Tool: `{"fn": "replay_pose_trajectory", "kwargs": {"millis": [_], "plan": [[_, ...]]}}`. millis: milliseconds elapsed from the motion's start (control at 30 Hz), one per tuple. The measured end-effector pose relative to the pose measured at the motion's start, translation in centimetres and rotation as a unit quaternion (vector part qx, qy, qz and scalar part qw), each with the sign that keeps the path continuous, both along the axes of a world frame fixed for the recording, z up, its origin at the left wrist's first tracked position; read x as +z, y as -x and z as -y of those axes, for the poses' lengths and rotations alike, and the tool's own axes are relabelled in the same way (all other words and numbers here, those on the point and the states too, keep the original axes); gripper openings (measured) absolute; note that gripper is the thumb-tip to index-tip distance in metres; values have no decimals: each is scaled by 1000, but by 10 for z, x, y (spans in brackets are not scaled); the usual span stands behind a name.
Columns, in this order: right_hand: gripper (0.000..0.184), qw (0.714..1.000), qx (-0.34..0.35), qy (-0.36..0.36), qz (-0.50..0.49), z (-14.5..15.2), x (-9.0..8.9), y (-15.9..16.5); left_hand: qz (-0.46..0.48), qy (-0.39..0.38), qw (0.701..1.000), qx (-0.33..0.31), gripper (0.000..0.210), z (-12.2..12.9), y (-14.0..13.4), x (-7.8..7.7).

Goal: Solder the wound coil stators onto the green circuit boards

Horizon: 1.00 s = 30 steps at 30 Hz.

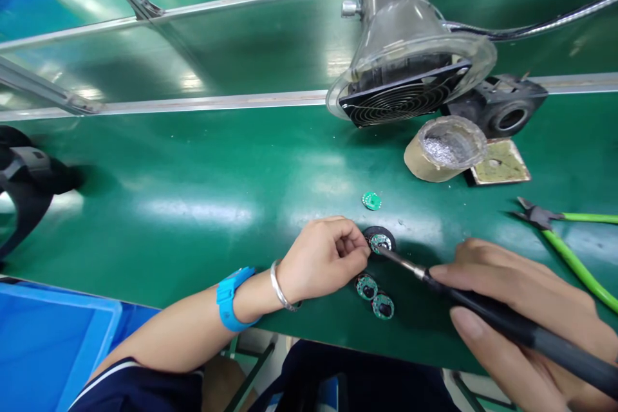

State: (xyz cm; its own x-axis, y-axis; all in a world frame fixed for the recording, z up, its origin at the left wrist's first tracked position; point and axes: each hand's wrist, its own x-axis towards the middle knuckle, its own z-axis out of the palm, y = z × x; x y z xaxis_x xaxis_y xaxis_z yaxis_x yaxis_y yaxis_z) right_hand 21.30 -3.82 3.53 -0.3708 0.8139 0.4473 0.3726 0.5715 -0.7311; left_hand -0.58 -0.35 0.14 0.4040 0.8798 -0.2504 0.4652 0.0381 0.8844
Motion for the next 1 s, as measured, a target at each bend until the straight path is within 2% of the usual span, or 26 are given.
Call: {"fn": "replay_pose_trajectory", "kwargs": {"millis": [167,400,1000], "plan": [[26,999,-1,-12,-35,-3,-4,4,0,3,1000,-3,4,-1,0,1],[26,999,-8,0,-36,-1,-4,2,1,18,1000,-6,5,-1,1,0],[31,1000,-13,12,-25,-2,-2,3,41,1,999,12,3,0,1,-1]]}}
